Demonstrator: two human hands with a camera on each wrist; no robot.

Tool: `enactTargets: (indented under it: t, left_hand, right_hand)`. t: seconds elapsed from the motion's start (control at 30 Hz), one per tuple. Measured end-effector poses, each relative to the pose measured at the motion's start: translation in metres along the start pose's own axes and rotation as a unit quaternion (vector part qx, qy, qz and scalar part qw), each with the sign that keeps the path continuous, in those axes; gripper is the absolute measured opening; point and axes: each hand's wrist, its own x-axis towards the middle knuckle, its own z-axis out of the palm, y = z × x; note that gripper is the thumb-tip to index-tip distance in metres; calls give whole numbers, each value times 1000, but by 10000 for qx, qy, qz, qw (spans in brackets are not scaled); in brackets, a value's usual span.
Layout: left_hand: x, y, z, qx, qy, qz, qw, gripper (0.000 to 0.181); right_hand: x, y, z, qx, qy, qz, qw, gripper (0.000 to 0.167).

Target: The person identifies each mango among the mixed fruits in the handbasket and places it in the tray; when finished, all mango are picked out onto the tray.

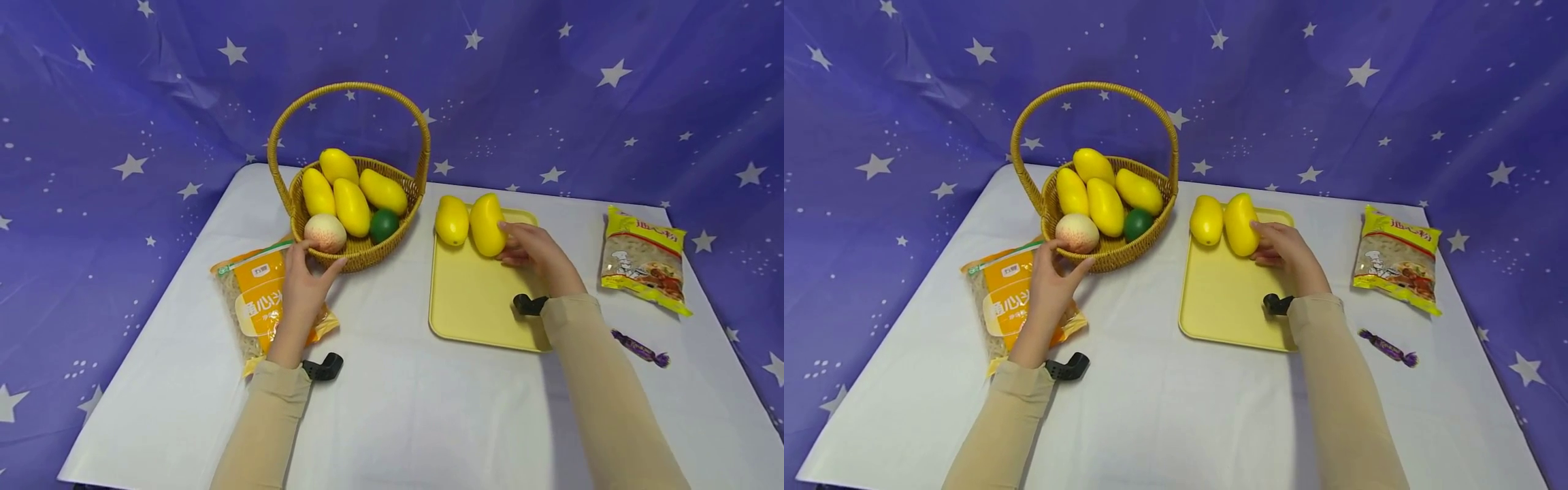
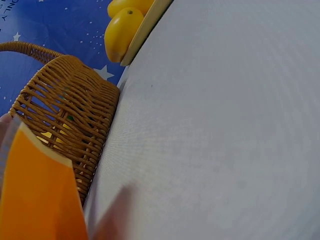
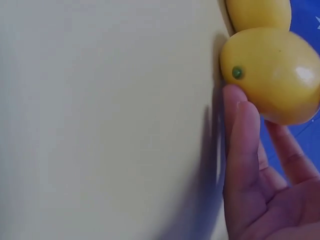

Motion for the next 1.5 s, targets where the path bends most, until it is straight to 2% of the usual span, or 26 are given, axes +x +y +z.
enactTargets:
  t: [0.13, 0.27, 0.37, 0.53, 0.67, 0.8, 1.07, 1.23, 1.5]
  left_hand:
    - [0, -1, 0, -38, 21, 21, 10000, 69]
    - [1, -2, -1, -32, 40, 25, 10000, 69]
    - [1, -1, 0, 7, 28, 7, 10000, 68]
    - [1, 0, 0, 38, 18, 27, 10000, 67]
    - [2, 1, -1, 38, 50, 84, 9999, 68]
    - [2, 1, -1, 21, 27, 50, 10000, 70]
    - [0, 0, -1, 7, -9, 43, 10000, 69]
    - [-1, -1, -1, 35, -20, 64, 10000, 70]
    - [0, -1, -1, 38, -12, 26, 10000, 71]
  right_hand:
    - [7, -10, 2, 174, 113, 553, 9983, 85]
    - [14, -18, 5, 83, 162, 825, 9964, 89]
    - [16, -18, 8, -167, 283, 602, 9976, 89]
    - [13, -9, 13, -609, 492, -296, 9965, 78]
    - [11, -6, 14, -737, 541, -727, 9932, 72]
    - [10, -6, 14, -804, 574, -812, 9918, 71]
    - [14, -5, 12, -847, 579, -705, 9922, 72]
    - [13, -4, 15, -1168, 722, -836, 9870, 77]
    - [11, -8, 19, -1234, 768, -1000, 9843, 76]
